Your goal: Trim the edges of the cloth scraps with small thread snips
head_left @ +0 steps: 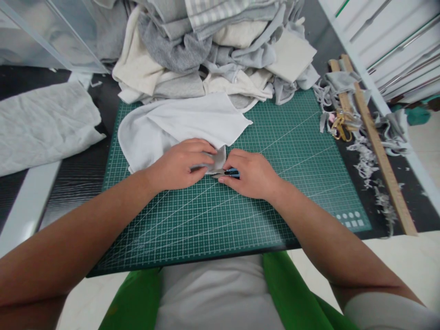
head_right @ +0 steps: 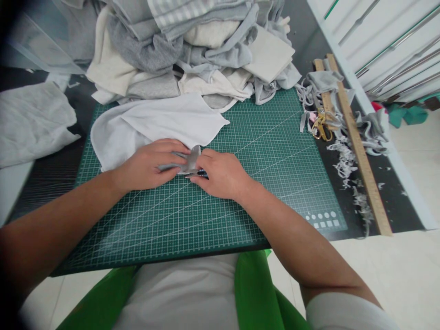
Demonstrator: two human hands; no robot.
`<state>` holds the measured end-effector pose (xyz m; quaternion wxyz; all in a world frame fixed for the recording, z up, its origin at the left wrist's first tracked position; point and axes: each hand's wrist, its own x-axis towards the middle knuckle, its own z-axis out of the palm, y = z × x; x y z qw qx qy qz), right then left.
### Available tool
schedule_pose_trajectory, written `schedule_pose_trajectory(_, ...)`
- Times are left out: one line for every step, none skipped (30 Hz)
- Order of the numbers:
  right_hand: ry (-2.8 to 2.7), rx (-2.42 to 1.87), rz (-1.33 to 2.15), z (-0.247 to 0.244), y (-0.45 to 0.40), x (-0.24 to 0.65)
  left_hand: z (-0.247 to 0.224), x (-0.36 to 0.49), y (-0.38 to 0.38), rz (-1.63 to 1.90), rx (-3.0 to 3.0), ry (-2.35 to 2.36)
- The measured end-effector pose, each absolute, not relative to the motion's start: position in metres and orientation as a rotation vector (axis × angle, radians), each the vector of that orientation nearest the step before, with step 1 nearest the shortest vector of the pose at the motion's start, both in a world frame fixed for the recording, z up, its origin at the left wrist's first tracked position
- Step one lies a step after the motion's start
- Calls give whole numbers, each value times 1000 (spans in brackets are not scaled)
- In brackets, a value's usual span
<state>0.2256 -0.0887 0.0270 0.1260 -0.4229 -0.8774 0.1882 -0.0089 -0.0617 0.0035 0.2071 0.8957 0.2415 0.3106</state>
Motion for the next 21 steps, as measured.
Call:
schedule_pose_trajectory(-2547,-1224,541,27,-89,226,4,-8,-61,852,2499,678)
schedule_pose_trajectory(-2540,-1215,528,26,-89,226,3,-8,-60,842,2502,682)
schedule_pose_trajectory(-2535,-1207,507,26,-89,225,3,-7,-60,835,2503,682)
schedule_pose_trajectory(-2535,-1202,479,25,-89,225,3,-7,-59,832,2500,683)
schedule_pose_trajectory(-2541,-1200,450,25,-90,224,3,-7,-59,831,2494,686)
schedule_pose_trajectory(-2551,-1203,419,25,-90,223,3,-7,-59,828,2490,691)
schedule_pose_trajectory(-2562,-1208,391,24,-90,222,3,-7,-59,824,2487,695)
schedule_pose_trajectory(-2573,-1213,369,24,-90,221,3,-7,-59,820,2487,699)
schedule_pose_trajectory(-2579,-1217,353,25,-90,220,3,-7,-59,816,2489,703)
schedule_pose_trajectory(-2582,-1219,342,25,-90,219,3,-7,-59,815,2492,704)
schedule_pose_trajectory(-2581,-1219,338,25,-90,219,3,-8,-59,816,2496,701)
schedule_pose_trajectory(-2582,-1219,338,25,-90,218,3,-8,-58,817,2497,697)
schedule_pose_trajectory(-2584,-1219,342,25,-90,218,3,-8,-58,816,2497,692)
schedule_pose_trajectory(-2588,-1220,347,25,-90,218,3,-8,-58,811,2497,688)
schedule_pose_trajectory(-2596,-1222,350,25,-90,218,3,-8,-58,805,2496,684)
schedule_pose_trajectory(-2607,-1224,353,24,-90,218,3,-9,-58,802,2495,682)
schedule_pose_trajectory(-2618,-1225,355,24,-90,218,3,-9,-58,801,2493,681)
schedule_pose_trajectory(-2625,-1226,354,24,-90,218,3,-9,-58,803,2491,679)
schedule_pose_trajectory(-2630,-1226,353,23,-90,218,4,-9,-59,809,2489,676)
schedule_pose_trajectory(-2632,-1226,351,23,-90,218,4,-9,-59,816,2487,672)
schedule_pose_trajectory(-2634,-1229,348,23,-90,218,4,-8,-59,824,2485,667)
